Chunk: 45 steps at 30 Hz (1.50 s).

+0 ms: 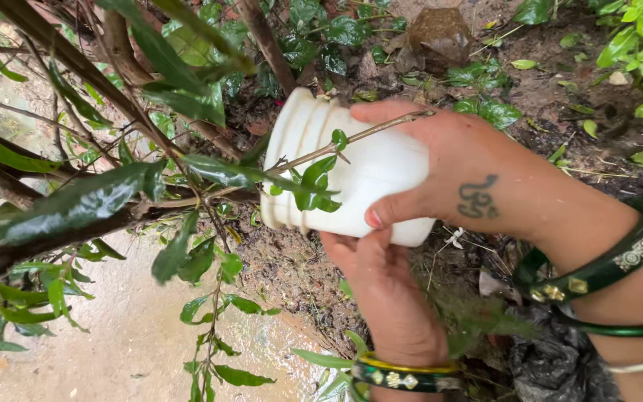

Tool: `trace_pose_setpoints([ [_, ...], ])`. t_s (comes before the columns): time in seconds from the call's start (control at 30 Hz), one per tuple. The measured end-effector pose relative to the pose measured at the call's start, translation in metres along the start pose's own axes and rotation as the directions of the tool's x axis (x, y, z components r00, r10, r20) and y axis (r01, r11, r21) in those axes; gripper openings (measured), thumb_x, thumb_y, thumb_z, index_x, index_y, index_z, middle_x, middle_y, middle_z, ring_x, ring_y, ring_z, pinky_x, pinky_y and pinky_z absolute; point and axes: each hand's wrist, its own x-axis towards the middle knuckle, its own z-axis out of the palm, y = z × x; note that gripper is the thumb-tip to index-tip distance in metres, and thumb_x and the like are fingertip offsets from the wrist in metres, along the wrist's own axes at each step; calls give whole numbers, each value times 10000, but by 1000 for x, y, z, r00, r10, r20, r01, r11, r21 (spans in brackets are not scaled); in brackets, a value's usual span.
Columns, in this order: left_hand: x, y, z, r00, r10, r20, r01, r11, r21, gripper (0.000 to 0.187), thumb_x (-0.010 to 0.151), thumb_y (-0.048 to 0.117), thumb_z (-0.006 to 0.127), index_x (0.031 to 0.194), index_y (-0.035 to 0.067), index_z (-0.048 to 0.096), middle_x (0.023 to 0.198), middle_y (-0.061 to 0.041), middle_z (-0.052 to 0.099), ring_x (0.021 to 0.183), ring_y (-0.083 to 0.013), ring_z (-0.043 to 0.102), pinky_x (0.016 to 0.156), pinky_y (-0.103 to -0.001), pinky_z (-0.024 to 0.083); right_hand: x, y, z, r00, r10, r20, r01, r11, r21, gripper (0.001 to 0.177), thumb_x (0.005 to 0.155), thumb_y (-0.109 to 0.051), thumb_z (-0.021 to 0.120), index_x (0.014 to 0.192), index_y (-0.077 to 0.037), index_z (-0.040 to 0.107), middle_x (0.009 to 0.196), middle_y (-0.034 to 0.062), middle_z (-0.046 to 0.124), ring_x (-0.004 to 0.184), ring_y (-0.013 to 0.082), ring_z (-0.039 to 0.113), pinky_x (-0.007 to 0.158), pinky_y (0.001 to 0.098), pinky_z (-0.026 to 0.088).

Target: The person waters plants in a garden by pouring water from a small plastic container onto the base of several plants.

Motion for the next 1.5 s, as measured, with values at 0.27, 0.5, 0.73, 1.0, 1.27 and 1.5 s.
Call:
trace_pose_setpoints([
  [0.27, -10, 16, -3, 993, 102, 66, -113, 976, 187, 809, 877, 111, 564, 1595, 68, 195, 1542, -157, 452, 1348, -263, 500, 1123, -398, 374, -21, 25, 15, 977, -177, -116, 206, 915, 346, 1064, 731, -295, 908, 1609, -91, 342, 1387, 133, 609, 1231, 235, 592, 1010, 318, 485],
  [0.5, -19, 17, -7, 990, -131, -45, 137, 970, 201, 873, 784, 84, 595, 1597, 132, 281, 1496, -117, 507, 1278, -235, 536, 1053, -382, 415, -36, 21, 15, 980, 192, -48, -181, 967, 179, 1068, 691, -297, 921, 1584, -181, 347, 1437, 99, 591, 1256, 217, 608, 1001, 343, 494],
  [0.73, -28, 9, -17, 985, -104, 138, 54, 945, 324, 1003, 742, -95, 600, 1622, 119, 171, 1502, -147, 479, 1311, -232, 544, 1062, -348, 457, -64, 74, 32, 990, 81, -118, -14, 874, 485, 1203, 687, -51, 898, 1668, -104, 205, 1533, 168, 446, 1364, 290, 468, 1060, 406, 476],
  [1.0, -56, 19, 6, 972, -183, 150, 138, 954, 267, 1020, 757, -95, 572, 1648, 160, 146, 1486, -142, 508, 1289, -218, 558, 1032, -334, 465, -100, 62, 17, 969, 122, -213, 4, 858, 514, 1208, 691, -23, 875, 1703, -144, 227, 1509, 154, 471, 1307, 299, 527, 952, 420, 558],
  [1.27, -79, 59, 4, 942, -46, 333, -40, 968, 246, 937, 871, -34, 575, 1668, 106, 102, 1551, -216, 467, 1313, -295, 553, 1042, -390, 476, -122, -11, 2, 916, -68, -396, 217, 914, 344, 1084, 772, -136, 877, 1626, -32, 217, 1578, 184, 429, 1362, 282, 503, 1020, 393, 482],
  [1.5, -117, 82, -16, 898, 26, 439, -203, 910, 362, 875, 875, 11, 607, 1630, 25, 163, 1590, -197, 382, 1365, -281, 474, 1088, -391, 429, -181, -53, 21, 905, 47, -424, 247, 751, 612, 1083, 826, -219, 853, 1651, -42, 174, 1548, 182, 483, 1372, 265, 534, 1046, 373, 509],
])
